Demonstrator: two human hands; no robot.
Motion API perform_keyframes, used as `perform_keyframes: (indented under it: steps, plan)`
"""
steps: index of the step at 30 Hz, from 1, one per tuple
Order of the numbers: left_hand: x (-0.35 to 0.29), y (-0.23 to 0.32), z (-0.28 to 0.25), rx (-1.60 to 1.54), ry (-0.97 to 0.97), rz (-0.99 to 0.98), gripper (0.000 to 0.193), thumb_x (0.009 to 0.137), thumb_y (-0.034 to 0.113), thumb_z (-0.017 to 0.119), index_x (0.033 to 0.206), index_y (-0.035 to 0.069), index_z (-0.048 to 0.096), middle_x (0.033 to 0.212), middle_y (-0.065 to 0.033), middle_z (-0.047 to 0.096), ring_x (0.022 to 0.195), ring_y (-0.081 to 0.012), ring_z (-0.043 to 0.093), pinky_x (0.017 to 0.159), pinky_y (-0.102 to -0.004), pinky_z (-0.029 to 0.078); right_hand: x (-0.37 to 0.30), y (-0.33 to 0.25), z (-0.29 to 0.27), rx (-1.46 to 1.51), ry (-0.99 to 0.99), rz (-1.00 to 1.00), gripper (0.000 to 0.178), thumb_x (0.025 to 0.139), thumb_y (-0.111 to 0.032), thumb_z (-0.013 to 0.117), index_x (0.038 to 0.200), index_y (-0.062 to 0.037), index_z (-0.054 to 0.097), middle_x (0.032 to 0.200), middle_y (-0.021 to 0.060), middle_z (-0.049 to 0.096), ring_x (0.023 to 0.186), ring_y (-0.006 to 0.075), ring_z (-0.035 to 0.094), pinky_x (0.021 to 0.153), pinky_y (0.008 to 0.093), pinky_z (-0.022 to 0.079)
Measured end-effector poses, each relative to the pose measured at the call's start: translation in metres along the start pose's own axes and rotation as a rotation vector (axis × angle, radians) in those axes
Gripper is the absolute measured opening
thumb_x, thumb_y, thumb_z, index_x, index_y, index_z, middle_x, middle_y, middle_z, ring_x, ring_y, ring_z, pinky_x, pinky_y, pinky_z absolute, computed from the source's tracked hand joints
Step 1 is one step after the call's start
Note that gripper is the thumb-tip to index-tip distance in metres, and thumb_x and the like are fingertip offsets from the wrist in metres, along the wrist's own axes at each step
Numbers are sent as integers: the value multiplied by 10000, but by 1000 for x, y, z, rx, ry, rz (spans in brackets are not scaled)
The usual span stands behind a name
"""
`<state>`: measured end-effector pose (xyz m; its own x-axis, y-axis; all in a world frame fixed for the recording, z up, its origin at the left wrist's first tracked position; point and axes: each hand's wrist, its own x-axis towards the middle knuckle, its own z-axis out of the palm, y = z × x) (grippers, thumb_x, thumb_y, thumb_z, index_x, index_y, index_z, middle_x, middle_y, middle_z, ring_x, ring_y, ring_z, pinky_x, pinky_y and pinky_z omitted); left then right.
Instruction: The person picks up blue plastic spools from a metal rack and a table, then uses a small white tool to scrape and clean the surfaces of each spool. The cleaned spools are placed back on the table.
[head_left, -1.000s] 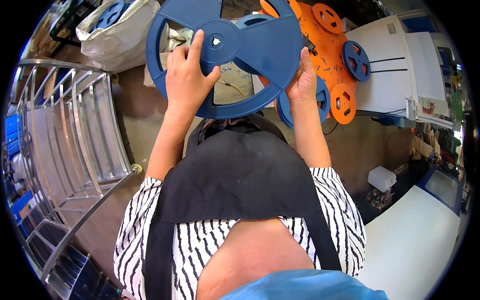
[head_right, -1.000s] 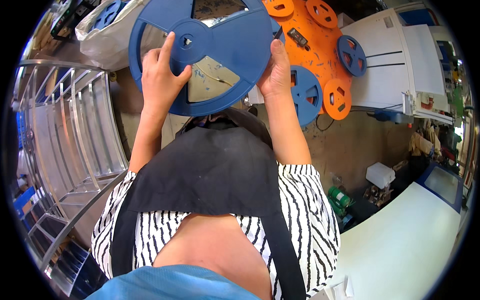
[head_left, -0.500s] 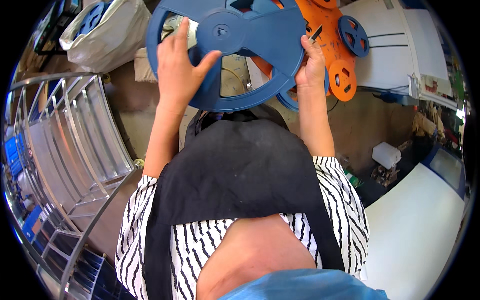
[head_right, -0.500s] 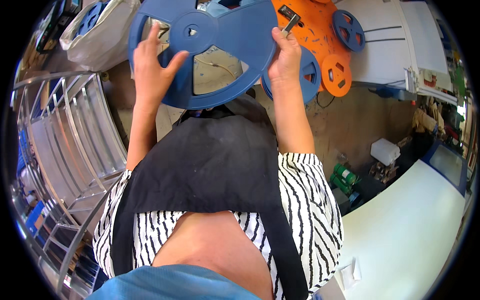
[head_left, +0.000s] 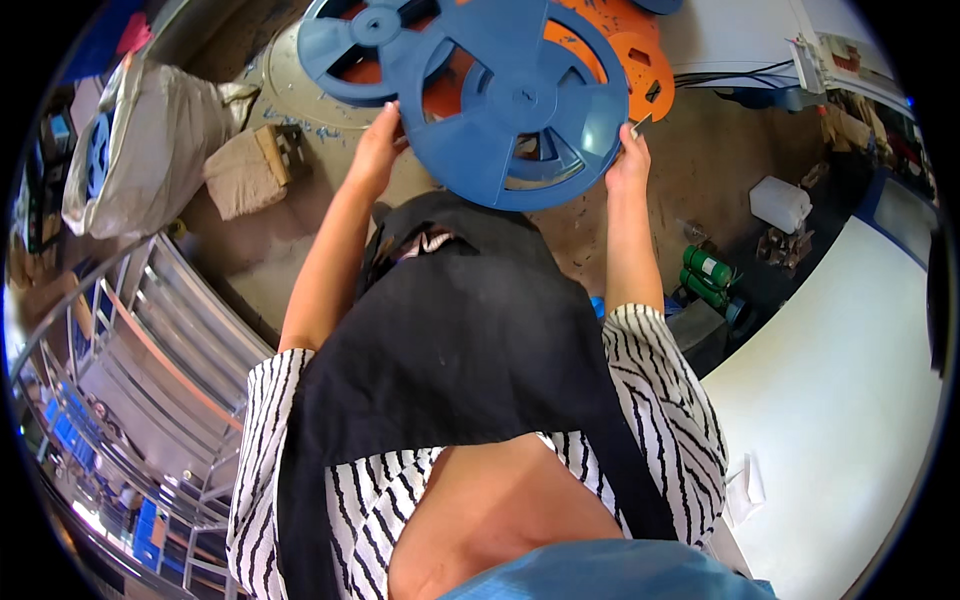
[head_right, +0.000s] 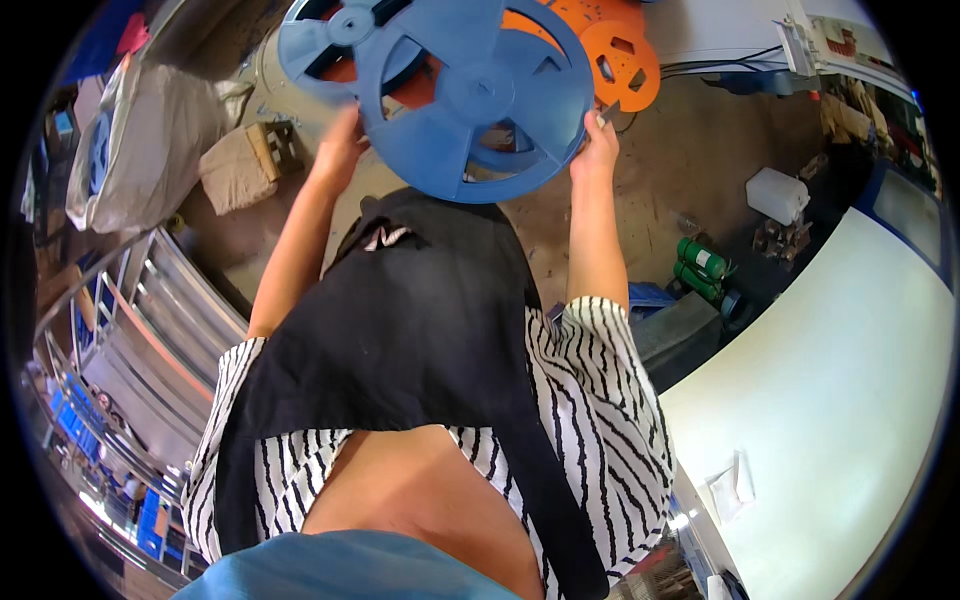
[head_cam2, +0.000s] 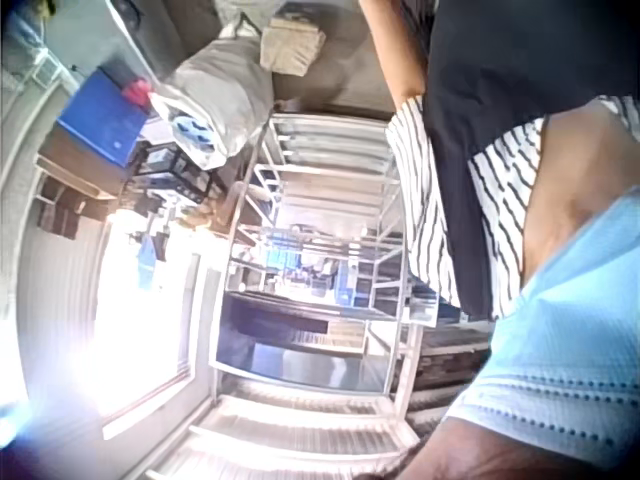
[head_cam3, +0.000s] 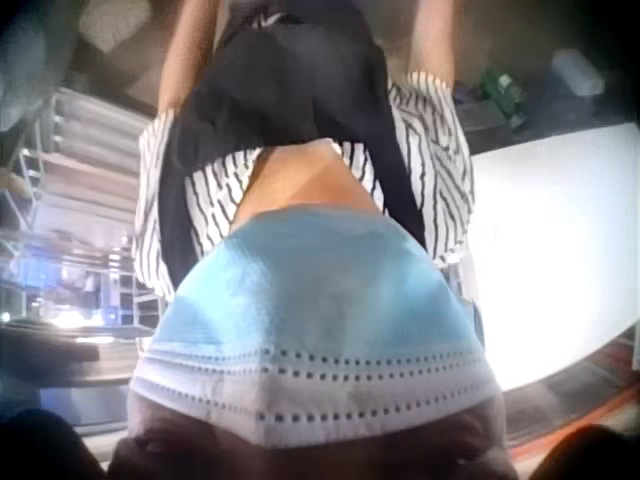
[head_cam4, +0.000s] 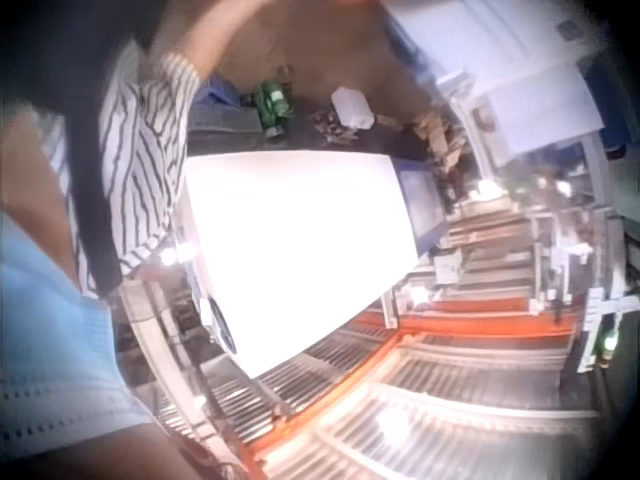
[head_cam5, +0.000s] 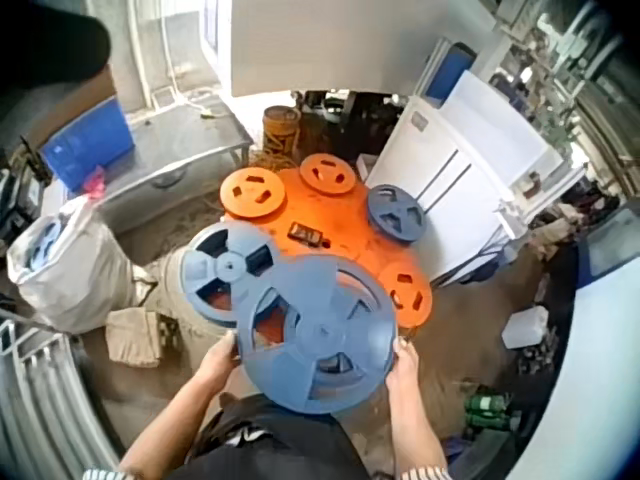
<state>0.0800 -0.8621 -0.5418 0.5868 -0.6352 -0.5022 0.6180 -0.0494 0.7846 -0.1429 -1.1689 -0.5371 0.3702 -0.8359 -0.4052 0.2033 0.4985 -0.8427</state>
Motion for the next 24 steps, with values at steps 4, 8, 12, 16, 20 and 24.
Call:
perform_keyframes:
  steps: [4, 8, 12, 16, 20, 24]
  plan:
    - [59, -59, 48, 256, 51, -66, 356, 920, 162, 557, 1258, 63, 506, 1113, -52, 621, 951, -168, 565, 834, -284, 442, 51, 11, -64, -145, 111, -53, 232, 857, -21, 677, 1063, 25, 581, 984, 59, 605, 889, 171, 580, 800, 310, 478]
    - [111, -138, 58, 677, 195, 2, 337, 798, 136, 664, 1100, 16, 576, 1004, -205, 649, 933, -348, 632, 836, -406, 492, 100, 39, -127, -412, 200, -18, 212, 838, -30, 704, 1013, 11, 591, 912, 36, 599, 832, 140, 564, 772, 279, 465]
    - [114, -134, 80, 997, 270, -54, 351, 810, 164, 658, 1112, 26, 546, 1059, -211, 615, 990, -390, 603, 854, -464, 487, 124, 64, -135, -432, 276, 65, 184, 862, -39, 682, 1021, 6, 600, 936, 38, 612, 843, 141, 576, 760, 286, 469]
    - [105, -129, 83, 1143, 302, -40, 405, 819, 202, 663, 1177, 65, 532, 1095, -173, 587, 1025, -358, 589, 865, -455, 486, 136, 79, -136, -469, 363, 46, 122, 912, -75, 630, 1026, -44, 599, 930, 37, 638, 826, 125, 599, 697, 262, 482]
    - [103, -85, 56, 1187, 517, 338, 381, 783, 178, 687, 1136, 108, 563, 1073, -123, 569, 1039, -338, 552, 852, -443, 483, 123, 69, -136, -524, 452, 6, 108, 955, -121, 570, 1037, -54, 587, 995, 45, 672, 808, 92, 593, 659, 231, 461]
    - [160, -3, -56, 1484, 747, 405, 477, 715, 128, 720, 1161, 110, 551, 1090, -101, 567, 1038, -318, 538, 833, -442, 465, 108, 43, -126, -702, 320, -35, 149, 973, -171, 521, 1051, -66, 592, 1064, 42, 664, 868, 116, 583, 766, 290, 446]
